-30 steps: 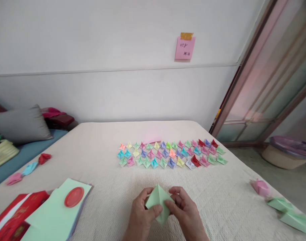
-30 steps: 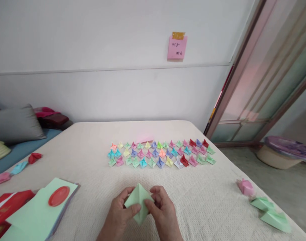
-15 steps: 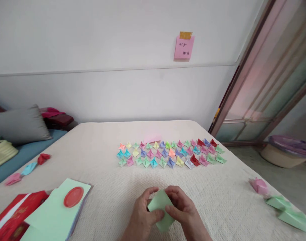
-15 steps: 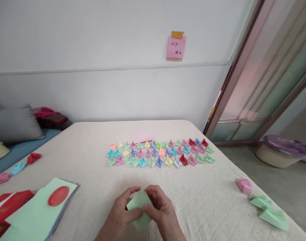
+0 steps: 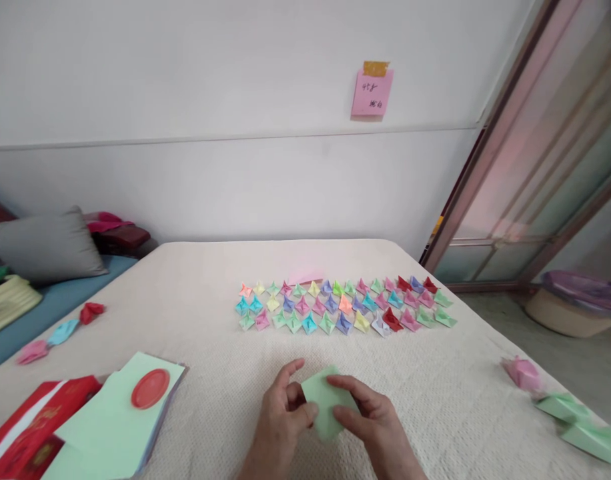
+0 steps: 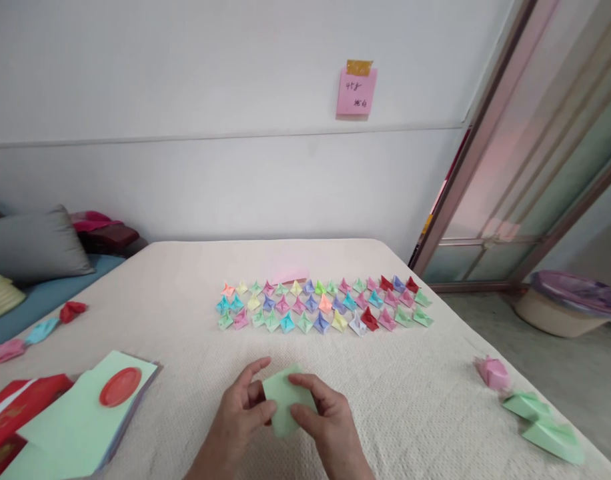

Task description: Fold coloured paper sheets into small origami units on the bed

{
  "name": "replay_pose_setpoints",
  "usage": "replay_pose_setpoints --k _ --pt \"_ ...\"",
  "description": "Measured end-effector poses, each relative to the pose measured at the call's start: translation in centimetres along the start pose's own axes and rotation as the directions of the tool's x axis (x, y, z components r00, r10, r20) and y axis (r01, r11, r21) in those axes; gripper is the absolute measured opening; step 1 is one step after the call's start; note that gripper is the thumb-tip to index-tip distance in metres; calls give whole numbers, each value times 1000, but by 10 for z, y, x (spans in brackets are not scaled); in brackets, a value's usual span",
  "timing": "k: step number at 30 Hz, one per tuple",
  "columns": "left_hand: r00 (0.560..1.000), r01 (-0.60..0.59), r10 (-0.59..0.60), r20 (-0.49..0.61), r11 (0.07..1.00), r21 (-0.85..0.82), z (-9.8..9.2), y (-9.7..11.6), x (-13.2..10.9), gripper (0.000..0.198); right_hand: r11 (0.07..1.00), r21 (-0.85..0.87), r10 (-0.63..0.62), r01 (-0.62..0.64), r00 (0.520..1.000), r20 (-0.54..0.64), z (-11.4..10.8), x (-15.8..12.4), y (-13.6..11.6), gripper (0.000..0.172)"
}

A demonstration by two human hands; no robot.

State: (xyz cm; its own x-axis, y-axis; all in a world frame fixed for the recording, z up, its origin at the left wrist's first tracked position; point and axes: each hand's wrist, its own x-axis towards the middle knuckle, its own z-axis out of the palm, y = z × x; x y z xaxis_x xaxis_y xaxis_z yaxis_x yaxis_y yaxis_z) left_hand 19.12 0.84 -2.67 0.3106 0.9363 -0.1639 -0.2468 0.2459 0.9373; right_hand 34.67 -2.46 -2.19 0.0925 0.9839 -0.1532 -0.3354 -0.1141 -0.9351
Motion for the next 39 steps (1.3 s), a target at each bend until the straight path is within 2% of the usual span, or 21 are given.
replay_pose_setpoints --k 5,11,13,15,16,17,19,20,22,25,28,31,33,36,37,39 --pt "996 -25 30 -83 998 62 2 10 -3 54 1000 -13 2 -1 1000 27 2 2 3 28" --pt "993 43 -26 -115 988 149 -2 6 -2 47 991 -121 57 -52 998 37 0 7 7 31" --pt "989 106 -76 -126 962 253 -5 4 0 47 974 -209 91 -82 995 35 -1 11 12 35" --pt "985 120 -49 -163 880 460 -8 4 0 47 938 -333 106 -92 994 24 -4 16 20 40" --pt "985 96 9 -173 803 589 -8 4 0 45 908 -410 101 -81 995 26 -6 18 24 43" --pt "985 53 82 -154 699 713 -8 4 -2 42 872 -485 88 -61 996 34 -7 20 27 45" --pt "985 -63 171 -21 470 880 -6 2 -7 38 817 -577 56 -18 997 49 -9 23 32 46" --pt "985 -124 157 69 371 920 -5 -1 -10 39 798 -603 38 3 998 55 -10 24 32 45" --pt "967 -254 63 246 232 939 -4 -13 -16 44 766 -641 0 45 997 71 -9 24 32 44" --pt "898 -432 -58 435 62 900 -10 -39 -21 76 710 -696 -43 108 993 110 -8 25 31 41" --pt "859 -511 -72 507 -45 858 -19 -62 -22 89 652 -744 -73 147 989 131 -8 25 31 40" --pt "851 -525 -63 521 -118 843 -23 -71 -21 90 586 -791 -103 177 984 144 -10 22 32 40" --pt "854 -520 -79 514 -148 841 -23 -73 -20 91 464 -859 -147 216 975 166 -12 20 31 40" --pt "860 -510 -94 501 -169 844 -21 -76 -19 93 216 -946 -194 242 960 201 -15 17 27 38" --pt "862 -507 -96 498 -170 845 -20 -77 -19 94 168 -957 -201 237 959 202 -15 17 25 37" --pt "871 -492 -96 482 -168 854 -19 -81 -18 94 139 -960 -219 242 953 209 -15 17 23 36"
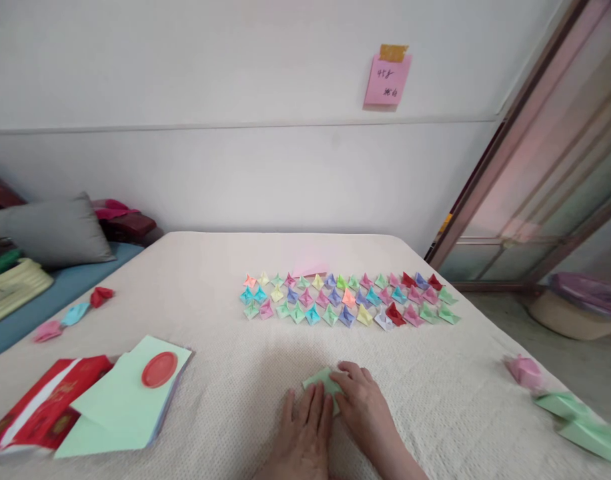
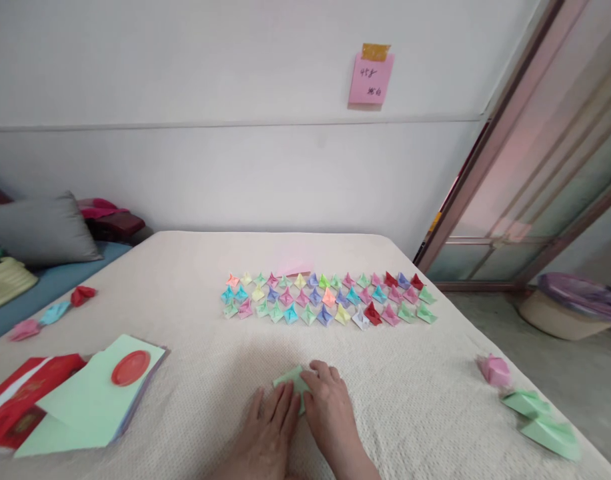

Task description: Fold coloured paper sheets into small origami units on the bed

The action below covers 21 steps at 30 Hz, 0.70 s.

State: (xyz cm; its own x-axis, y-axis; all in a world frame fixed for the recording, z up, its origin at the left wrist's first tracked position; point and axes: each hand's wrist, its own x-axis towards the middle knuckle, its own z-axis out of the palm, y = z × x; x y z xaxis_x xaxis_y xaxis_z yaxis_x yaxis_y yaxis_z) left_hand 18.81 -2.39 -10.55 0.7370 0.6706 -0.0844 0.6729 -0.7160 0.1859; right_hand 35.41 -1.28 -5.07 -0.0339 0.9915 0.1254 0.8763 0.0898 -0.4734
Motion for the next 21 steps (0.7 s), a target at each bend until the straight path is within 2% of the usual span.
replay_pose_setpoints --k 6,17,21 --pt "999 45 -45 17 999 -10 7 2 4 98 986 112 -127 123 992 27 2 -1 -10 31" --pt "995 71 -65 76 994 -80 -12 7 1 103 979 174 -109 103 994 29 3 -3 -4 31" --pt "991 86 -76 106 991 -98 -18 9 1 110 967 252 -45 43 999 2 -4 -1 4 30"
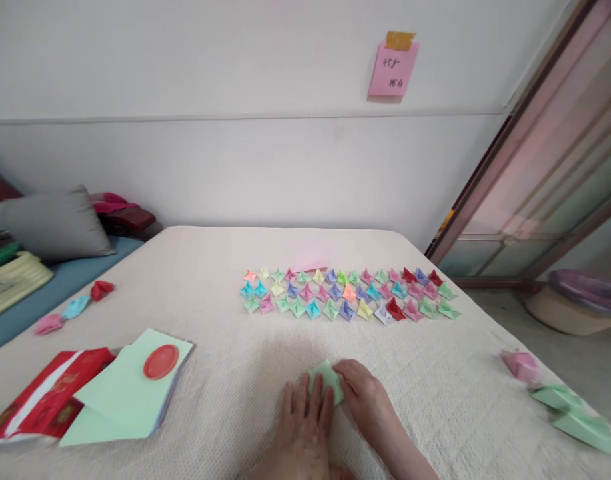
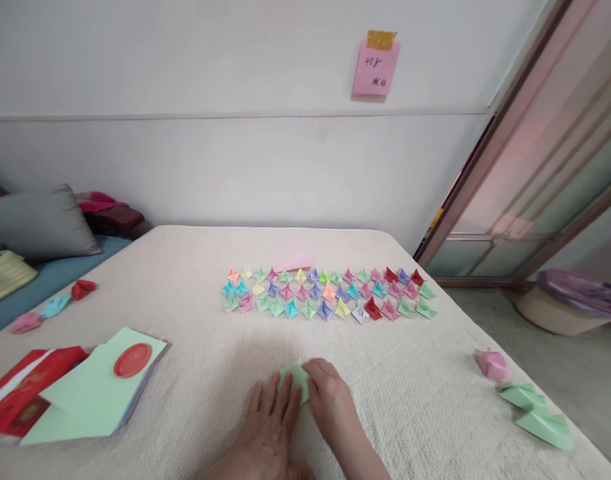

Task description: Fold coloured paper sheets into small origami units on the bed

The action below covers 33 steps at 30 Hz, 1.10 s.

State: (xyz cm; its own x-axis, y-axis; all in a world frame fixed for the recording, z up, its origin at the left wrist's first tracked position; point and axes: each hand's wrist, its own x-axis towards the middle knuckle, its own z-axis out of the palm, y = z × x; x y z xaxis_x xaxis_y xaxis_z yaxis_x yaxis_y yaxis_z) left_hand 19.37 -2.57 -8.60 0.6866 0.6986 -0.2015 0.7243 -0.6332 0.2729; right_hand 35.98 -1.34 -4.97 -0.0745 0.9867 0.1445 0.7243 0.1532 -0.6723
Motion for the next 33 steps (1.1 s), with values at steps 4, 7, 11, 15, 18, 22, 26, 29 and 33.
replay_pose_setpoints --k 4,7,11,15,18,22,26,29,33 --pt "1000 14 -14 10 1000 -9 4 1 3 112 999 -13 47 -47 998 49 0 -1 2 24" --pt "1000 -6 6 -1 1000 -21 5 0 4 109 995 -66 73 -68 994 75 5 -2 3 24" --pt "998 -54 55 16 998 -39 -6 -4 -3 102 990 -116 91 -79 990 103 6 -2 7 24" --pt "988 -152 154 24 987 -52 -24 -13 -15 93 985 -156 97 -78 988 122 4 -3 5 20" --pt "980 -183 190 60 977 -109 -34 -20 -20 95 980 -184 103 -81 988 117 6 -7 -1 10" --pt "978 -170 186 96 973 -158 -41 -23 -22 100 949 -305 114 -80 989 95 8 -9 -6 11" --pt "978 -165 186 94 967 -195 -47 -21 -21 105 925 -371 131 -88 987 93 0 -4 3 11" --pt "994 -113 110 -28 967 -226 -50 -15 -13 81 921 -376 143 -102 986 83 -6 2 11 10" --pt "963 63 -121 -242 970 -233 -49 -4 2 37 932 -349 142 -97 984 106 -7 3 15 11"
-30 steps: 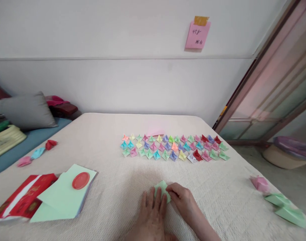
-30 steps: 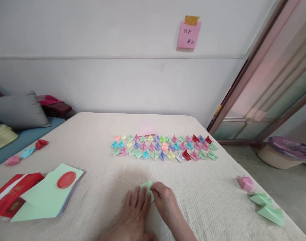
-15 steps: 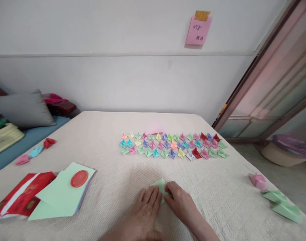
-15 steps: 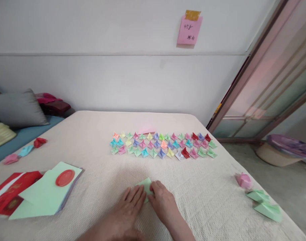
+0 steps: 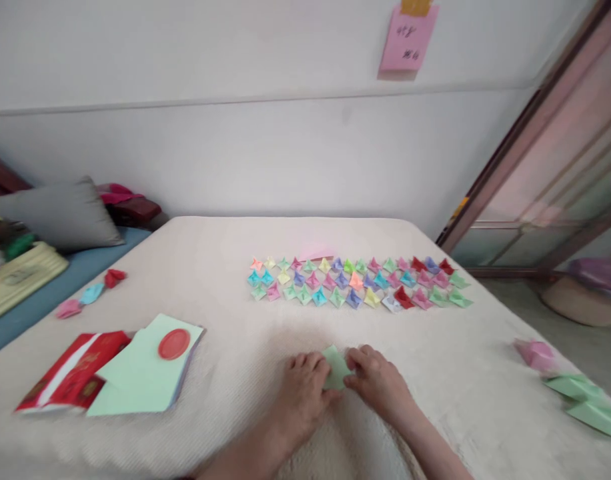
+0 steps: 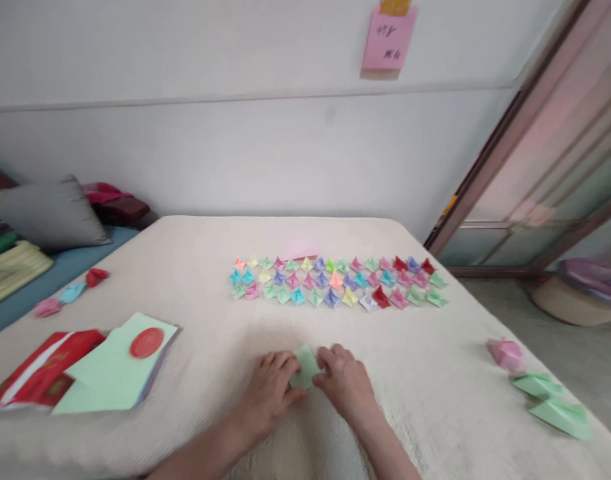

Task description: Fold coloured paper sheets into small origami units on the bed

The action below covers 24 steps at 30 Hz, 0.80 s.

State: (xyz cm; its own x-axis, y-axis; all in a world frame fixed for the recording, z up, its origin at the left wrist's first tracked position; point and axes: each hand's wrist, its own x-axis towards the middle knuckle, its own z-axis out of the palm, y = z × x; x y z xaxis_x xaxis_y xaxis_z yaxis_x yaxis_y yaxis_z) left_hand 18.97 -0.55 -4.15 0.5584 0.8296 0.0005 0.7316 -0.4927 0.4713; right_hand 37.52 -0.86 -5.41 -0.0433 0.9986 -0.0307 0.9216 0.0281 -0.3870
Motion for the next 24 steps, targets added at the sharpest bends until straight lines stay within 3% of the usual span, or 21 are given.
replay_pose_setpoints --k 3,10,12,16,20,24 --pt "999 35 -35 -12 999 25 7 -2 8 34 999 40 -21 20 999 37 2 0 2 8" --pt "998 -48 47 34 999 20 9 -26 14 39 989 134 -76 56 985 155 5 8 18 4" --pt "998 -58 58 31 998 21 8 -27 14 39 990 122 -84 68 988 130 4 6 18 3" --pt "998 -60 59 37 998 31 7 -25 11 41 991 67 -116 119 992 -58 11 -4 3 16" --pt "996 -83 82 16 996 43 7 -28 12 32 963 133 -231 234 972 -42 36 -7 -7 17" --pt "998 -45 47 36 997 -56 5 -34 18 21 939 197 -280 281 959 -33 56 -2 2 15"
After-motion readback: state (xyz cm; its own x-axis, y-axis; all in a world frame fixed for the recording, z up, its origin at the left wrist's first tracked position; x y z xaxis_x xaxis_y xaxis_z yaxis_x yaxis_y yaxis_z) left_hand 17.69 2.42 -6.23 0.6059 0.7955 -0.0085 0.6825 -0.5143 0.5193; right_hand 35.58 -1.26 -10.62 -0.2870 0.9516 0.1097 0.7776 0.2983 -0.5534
